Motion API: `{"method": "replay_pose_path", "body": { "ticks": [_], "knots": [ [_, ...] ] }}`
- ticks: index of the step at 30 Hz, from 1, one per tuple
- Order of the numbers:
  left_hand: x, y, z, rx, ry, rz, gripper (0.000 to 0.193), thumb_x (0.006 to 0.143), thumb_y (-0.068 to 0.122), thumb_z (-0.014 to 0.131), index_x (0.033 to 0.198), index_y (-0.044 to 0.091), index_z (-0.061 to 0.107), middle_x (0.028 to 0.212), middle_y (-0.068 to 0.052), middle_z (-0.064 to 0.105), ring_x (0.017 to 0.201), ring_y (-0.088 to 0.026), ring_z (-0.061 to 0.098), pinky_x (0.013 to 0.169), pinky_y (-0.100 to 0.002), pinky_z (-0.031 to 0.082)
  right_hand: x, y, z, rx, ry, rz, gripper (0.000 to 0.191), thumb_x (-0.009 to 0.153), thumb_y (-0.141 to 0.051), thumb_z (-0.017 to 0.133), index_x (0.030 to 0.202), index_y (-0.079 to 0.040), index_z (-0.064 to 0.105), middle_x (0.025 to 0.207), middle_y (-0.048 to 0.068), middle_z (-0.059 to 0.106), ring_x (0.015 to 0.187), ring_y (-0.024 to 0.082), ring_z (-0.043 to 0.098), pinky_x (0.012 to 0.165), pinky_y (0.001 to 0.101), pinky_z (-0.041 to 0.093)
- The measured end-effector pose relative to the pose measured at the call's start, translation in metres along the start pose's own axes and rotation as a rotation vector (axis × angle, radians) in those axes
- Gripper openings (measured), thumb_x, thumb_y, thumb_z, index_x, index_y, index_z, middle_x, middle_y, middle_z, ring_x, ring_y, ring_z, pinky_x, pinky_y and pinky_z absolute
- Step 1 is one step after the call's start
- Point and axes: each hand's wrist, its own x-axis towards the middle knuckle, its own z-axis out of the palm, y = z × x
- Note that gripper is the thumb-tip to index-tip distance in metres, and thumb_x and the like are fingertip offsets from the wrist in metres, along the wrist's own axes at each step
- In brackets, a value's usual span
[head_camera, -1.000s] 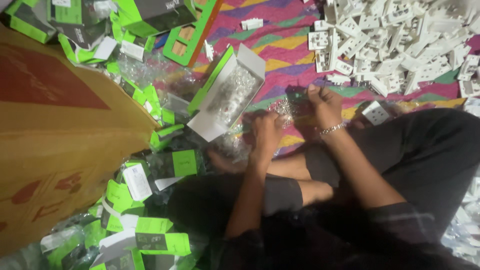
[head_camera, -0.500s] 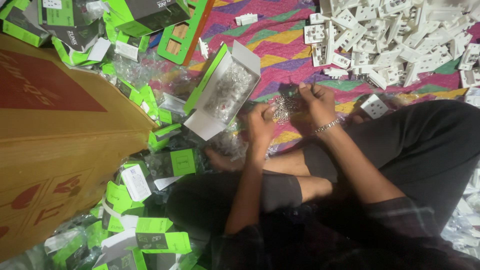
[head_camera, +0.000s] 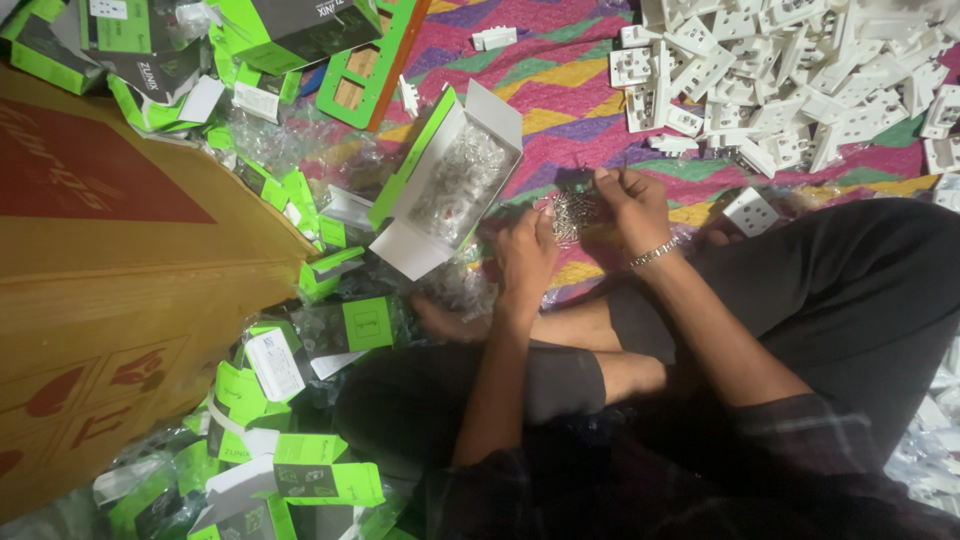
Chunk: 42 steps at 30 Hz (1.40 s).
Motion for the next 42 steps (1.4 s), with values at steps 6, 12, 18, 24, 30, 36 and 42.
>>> {"method": "replay_pose_path", "body": {
  "ticks": [6,12,18,24,30,36,42],
  "knots": [
    [0.005,0.001,-0.011,-0.140,0.087,0.018,0.012,0.093,0.005,0.065,0.102,0.000,0.071,0.090,-0.022,0.073,0.078,-0.037,0.073,0.072,-0.045,0.056,0.003,0.010,0.006,0.028,0.023,-0.127,0.026,0.105,-0.024,0.067,0.085,-0.008,0.066,0.072,-0.004,0.061,0.060,0.004,0.050,0.055,0.0226,0.040],
    [-0.020,0.010,-0.070,0.460,-0.168,-0.063,0.018,0.092,0.025,0.070,0.098,0.009,0.076,0.083,-0.020,0.073,0.079,-0.042,0.070,0.073,-0.052,0.053,-0.020,0.027,0.014,-0.366,-0.431,-0.226,0.010,0.096,-0.014,0.069,0.100,-0.004,0.070,0.089,0.004,0.070,0.078,0.015,0.063,0.069,0.0294,0.051],
    [-0.031,-0.012,-0.155,0.828,-0.276,-0.043,0.056,0.076,0.058,0.078,0.088,0.004,0.071,0.083,-0.019,0.071,0.078,-0.037,0.071,0.068,-0.049,0.055,-0.053,0.020,0.042,-0.754,-1.092,-0.651,0.029,0.071,-0.012,0.082,0.100,-0.008,0.079,0.112,0.016,0.072,0.106,0.033,0.067,0.087,0.0383,0.054],
    [0.048,-0.065,-0.104,0.470,0.160,0.405,0.031,0.089,0.027,0.076,0.112,0.008,0.070,0.106,-0.014,0.071,0.100,-0.034,0.069,0.089,-0.045,0.056,-0.045,-0.023,0.034,-0.896,-0.695,-0.316,0.027,0.089,-0.022,0.076,0.115,-0.014,0.077,0.114,0.012,0.076,0.105,0.029,0.071,0.092,0.0377,0.056],
    [0.061,-0.086,-0.092,0.386,0.200,0.382,0.029,0.072,0.022,0.078,0.098,0.011,0.072,0.088,-0.011,0.068,0.083,-0.033,0.066,0.070,-0.048,0.050,-0.059,-0.023,0.054,-0.885,-0.654,-0.594,0.028,0.093,-0.026,0.069,0.118,-0.015,0.075,0.122,0.010,0.073,0.105,0.030,0.071,0.086,0.0383,0.057],
    [0.052,-0.074,-0.097,0.473,0.211,0.306,0.013,0.085,0.012,0.075,0.080,0.014,0.064,0.081,-0.007,0.064,0.079,-0.030,0.066,0.072,-0.045,0.051,-0.065,-0.009,0.055,-0.963,-0.656,-0.457,0.030,0.093,-0.030,0.067,0.120,-0.018,0.074,0.117,0.007,0.075,0.098,0.028,0.073,0.082,0.0382,0.058],
    [0.055,-0.066,-0.096,0.231,0.241,0.573,0.020,0.080,0.012,0.073,0.098,0.008,0.067,0.089,-0.010,0.067,0.084,-0.032,0.066,0.074,-0.046,0.051,-0.056,-0.004,0.044,-0.911,-0.604,-0.511,0.032,0.094,-0.032,0.068,0.121,-0.014,0.073,0.114,0.011,0.075,0.094,0.031,0.073,0.079,0.0392,0.058]
  ]
}}
